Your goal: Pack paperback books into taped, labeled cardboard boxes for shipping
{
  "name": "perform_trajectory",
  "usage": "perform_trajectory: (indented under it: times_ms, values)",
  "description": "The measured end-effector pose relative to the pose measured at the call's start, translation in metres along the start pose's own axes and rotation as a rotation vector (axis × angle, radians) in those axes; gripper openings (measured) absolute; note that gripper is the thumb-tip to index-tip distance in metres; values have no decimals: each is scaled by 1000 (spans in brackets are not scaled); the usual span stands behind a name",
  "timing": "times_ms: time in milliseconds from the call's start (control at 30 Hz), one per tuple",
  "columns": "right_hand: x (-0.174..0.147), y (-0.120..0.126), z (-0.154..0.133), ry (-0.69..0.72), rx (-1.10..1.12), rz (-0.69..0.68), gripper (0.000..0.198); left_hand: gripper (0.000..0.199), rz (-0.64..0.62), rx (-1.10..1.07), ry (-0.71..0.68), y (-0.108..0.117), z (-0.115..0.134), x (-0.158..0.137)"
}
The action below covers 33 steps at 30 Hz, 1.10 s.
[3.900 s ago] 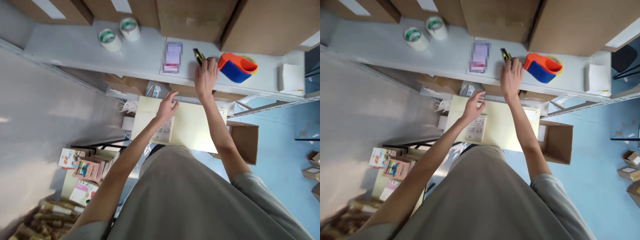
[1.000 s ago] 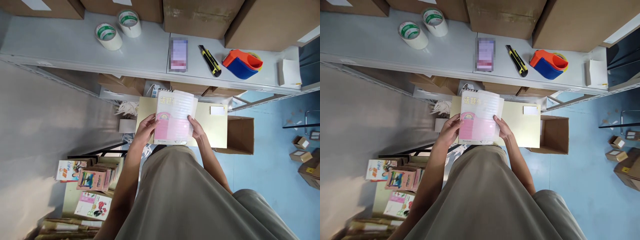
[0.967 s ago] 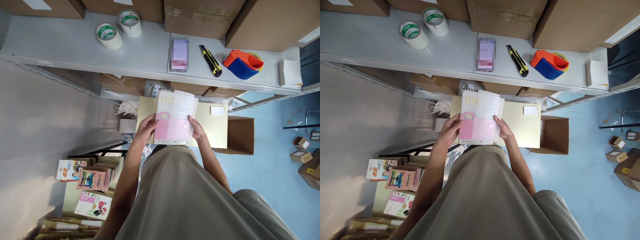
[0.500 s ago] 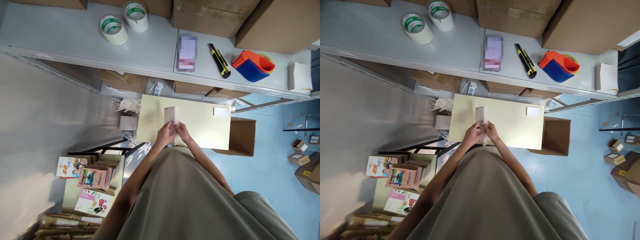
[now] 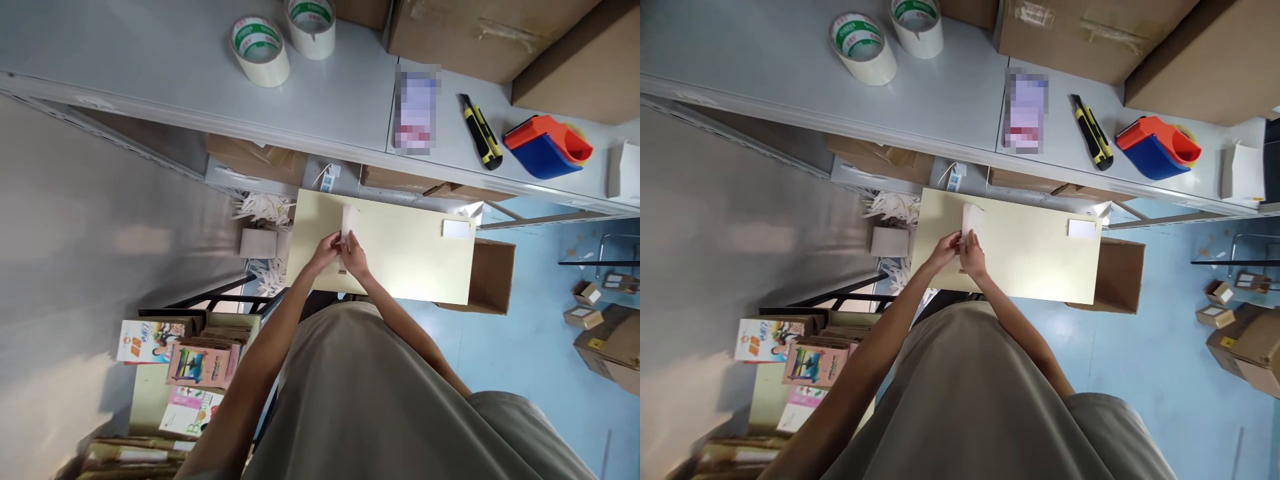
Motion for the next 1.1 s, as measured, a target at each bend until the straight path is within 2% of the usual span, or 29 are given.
perform_trajectory:
  times_ms: [100,200,267,367,433,533,667,800,967,1100]
  values:
    - [20,-37,-18,-22,-32,-55,71,46,57,9,60,36,-5,27]
    - [34,-67,-29,-72,-5,-134,67,55,181,78,44,69,-12,44]
    - [40,-80,-32,-119,23,-160,64,61,250,126,52,82,-17,51]
    - [41,-85,-31,-157,32,-155,59,57,242,130,50,87,-22,54]
    - [33,-79,-26,-163,11,-145,57,52,217,105,43,88,-25,52]
    - [7,-58,-16,-172,-20,-123,57,50,186,73,-1,91,-29,43]
    - [-36,-16,-2,-163,-45,-98,59,65,210,43,-65,102,-35,25]
    - [-60,17,-1,-120,-76,-62,56,72,262,37,-13,103,-41,-3]
    - [-66,31,-7,16,-90,-80,56,67,357,-14,-39,95,-50,-62]
    - [-80,20,-9,162,-30,-185,60,74,483,-89,-124,94,-65,-137]
Point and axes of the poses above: each hand's wrist, its own x-axis towards the middle knuckle, its own y-axis out of the back of the hand, z = x × y, the point moved 2 cm from there along x, towards the middle knuckle, and after that the axes turned 10 degrees about z, right-handed, at the moved point
